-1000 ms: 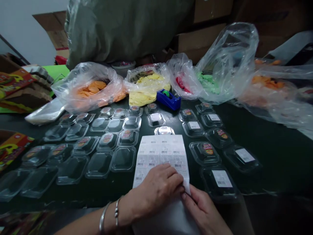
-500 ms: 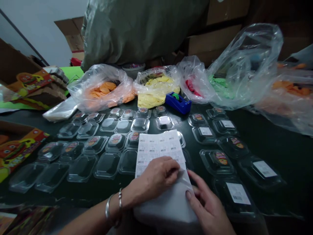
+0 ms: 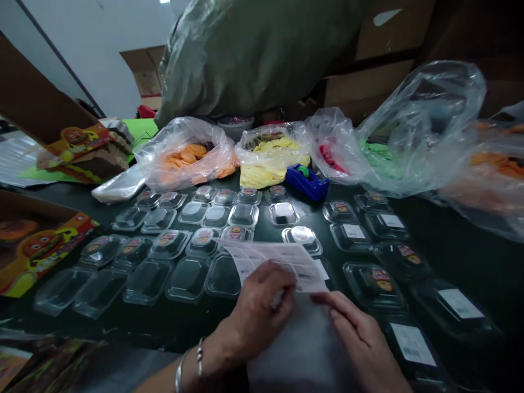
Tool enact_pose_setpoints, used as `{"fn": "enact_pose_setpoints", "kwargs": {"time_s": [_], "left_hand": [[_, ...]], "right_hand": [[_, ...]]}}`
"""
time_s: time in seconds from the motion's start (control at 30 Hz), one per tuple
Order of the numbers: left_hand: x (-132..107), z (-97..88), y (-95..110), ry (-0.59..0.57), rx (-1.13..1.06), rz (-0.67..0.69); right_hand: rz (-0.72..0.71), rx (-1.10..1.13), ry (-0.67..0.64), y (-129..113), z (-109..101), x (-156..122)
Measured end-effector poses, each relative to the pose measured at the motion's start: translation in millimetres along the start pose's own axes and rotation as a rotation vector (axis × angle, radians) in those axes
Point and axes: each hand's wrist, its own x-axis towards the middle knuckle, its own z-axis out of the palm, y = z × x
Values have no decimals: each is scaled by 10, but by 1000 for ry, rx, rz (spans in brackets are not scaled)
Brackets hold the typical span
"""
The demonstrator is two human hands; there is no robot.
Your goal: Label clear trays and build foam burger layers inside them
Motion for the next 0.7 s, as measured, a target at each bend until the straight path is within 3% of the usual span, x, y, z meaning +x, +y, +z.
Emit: {"fn": "enact_pose_setpoints", "kwargs": {"time_s": [0.07,0.2,0.3,0.43,0.53,0.63,0.7], "left_hand": [[-9,22,47,36,35,22],[-92,173,133,-117,179,218],[-134,141,193,-229,119,212],[-24,-88,245,-297,-177,-78],[96,-125,272,-304,-251,-307],[142,-66,301,-351,-322,-379],[143,-96,278,-298,-413,-415]], "right_hand": [[91,130,-4,-17,15,-18],[150,337,-29,-79,78,-76],[112,356,0,-92,78,-107],[135,374,-54,-75,32,-143],[83,312,-105,-83,34,-168],[68,264,-90,-53,70,-206],[109,244,9,35,70,-239]]}}
